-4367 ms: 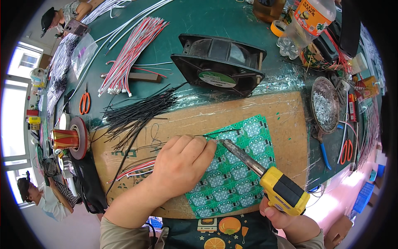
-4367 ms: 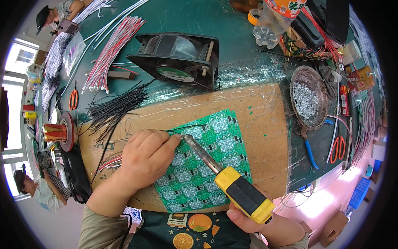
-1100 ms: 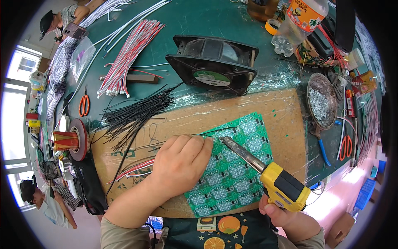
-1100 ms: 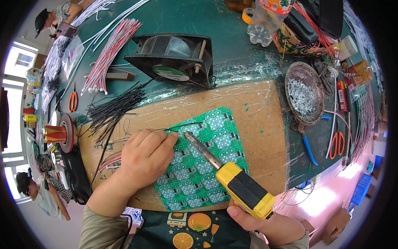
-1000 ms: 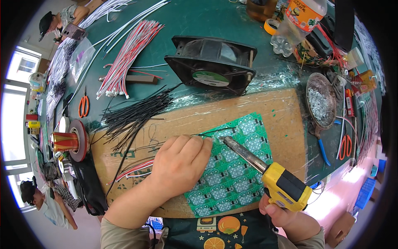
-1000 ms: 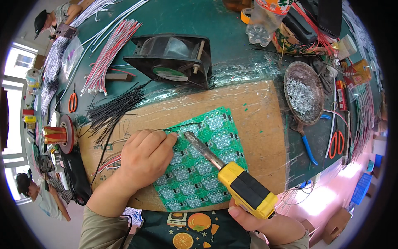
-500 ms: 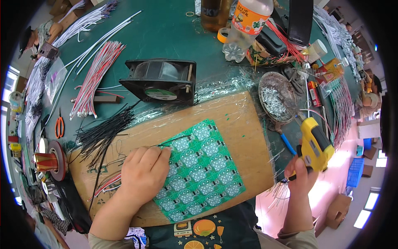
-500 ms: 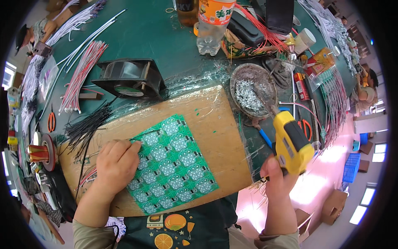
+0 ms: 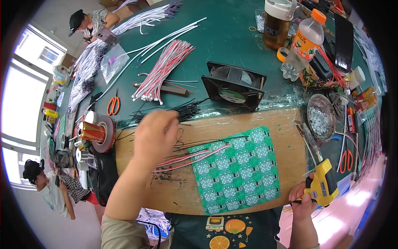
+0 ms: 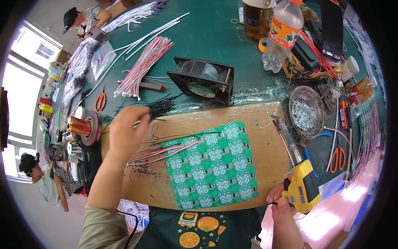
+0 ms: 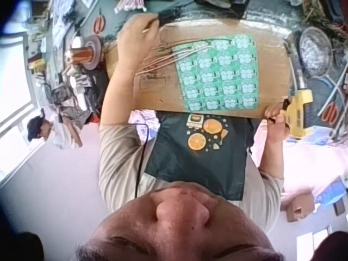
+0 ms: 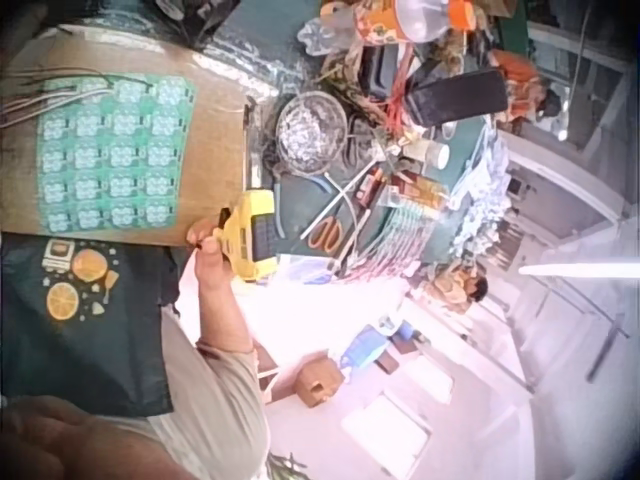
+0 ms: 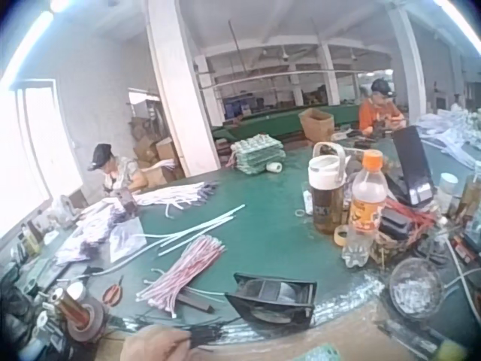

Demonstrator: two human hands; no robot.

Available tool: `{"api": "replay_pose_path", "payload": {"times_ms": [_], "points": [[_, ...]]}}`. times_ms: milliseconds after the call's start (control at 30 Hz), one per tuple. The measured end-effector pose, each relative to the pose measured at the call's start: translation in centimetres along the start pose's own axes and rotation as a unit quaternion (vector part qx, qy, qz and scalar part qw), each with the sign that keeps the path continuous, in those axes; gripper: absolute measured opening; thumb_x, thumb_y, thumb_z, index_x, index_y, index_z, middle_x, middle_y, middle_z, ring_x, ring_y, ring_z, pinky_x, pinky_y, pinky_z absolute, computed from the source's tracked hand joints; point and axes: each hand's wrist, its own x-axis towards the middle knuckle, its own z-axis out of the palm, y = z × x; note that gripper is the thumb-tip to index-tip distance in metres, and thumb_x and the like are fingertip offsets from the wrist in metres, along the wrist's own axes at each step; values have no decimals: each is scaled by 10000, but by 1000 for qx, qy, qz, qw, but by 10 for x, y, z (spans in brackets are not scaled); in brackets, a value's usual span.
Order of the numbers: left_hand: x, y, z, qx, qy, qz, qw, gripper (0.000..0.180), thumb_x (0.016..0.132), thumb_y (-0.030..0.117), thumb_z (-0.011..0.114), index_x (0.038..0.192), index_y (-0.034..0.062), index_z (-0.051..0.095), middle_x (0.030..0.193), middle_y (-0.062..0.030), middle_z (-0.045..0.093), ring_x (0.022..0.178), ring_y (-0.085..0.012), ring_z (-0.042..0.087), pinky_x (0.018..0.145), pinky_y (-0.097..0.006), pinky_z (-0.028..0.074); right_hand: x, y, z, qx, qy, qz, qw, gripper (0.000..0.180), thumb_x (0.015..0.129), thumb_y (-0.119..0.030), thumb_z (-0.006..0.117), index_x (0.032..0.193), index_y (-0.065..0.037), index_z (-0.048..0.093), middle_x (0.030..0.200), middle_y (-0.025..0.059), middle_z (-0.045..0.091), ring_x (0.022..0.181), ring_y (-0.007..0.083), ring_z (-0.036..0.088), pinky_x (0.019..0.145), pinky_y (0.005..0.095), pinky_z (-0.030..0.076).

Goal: The person secures wires to a printed circuit board using a hot glue gun.

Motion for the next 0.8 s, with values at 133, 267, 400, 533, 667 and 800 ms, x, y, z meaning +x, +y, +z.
{"api": "replay_pose_path", "payload": {"times_ms": [133,267,400,533,667,800], "points": [[8,-33,-2,15,19,-114,993,156,795,119,682,940,70,657,832,-101,644,736,-249,638,668,-355,506,3,1,2,3,-12,6,1000,719,841,-353,713,1356,-14,344,674,12,465,535,126,494,479,267,430],[14,-45,11,44,34,-124,991,173,816,157,685,947,47,654,766,-110,626,664,-237,604,631,-353,472,3,2,2,0,-23,-6,1000,707,848,-334,706,1353,-3,339,678,16,472,543,130,502,481,269,430],[19,-52,24,86,24,-183,979,216,794,196,707,954,68,639,713,-92,638,664,-269,622,632,-378,478,2,3,2,-13,-22,-8,1000,703,851,-325,702,1353,6,337,676,19,477,551,128,502,490,271,431],[23,-49,18,48,31,-244,968,237,774,188,719,962,73,634,725,-100,664,688,-299,648,633,-405,484,2,2,1,-28,-23,-13,999,709,846,-327,707,1357,4,342,681,18,475,552,125,495,494,269,427],[26,-39,-3,42,12,-255,966,261,766,158,719,998,68,640,707,-95,655,664,-273,640,629,-392,484,-2,3,-2,-27,-20,-10,999,718,838,-334,714,1357,1,350,695,15,476,568,122,494,514,268,428],[20,-49,-26,-125,-20,-322,938,334,798,128,713,1100,22,620,704,-42,630,630,-155,603,584,-308,477,-1,1,3,-33,-28,2,999,718,837,-340,714,1360,-9,351,695,11,471,583,119,497,532,268,430]]}}
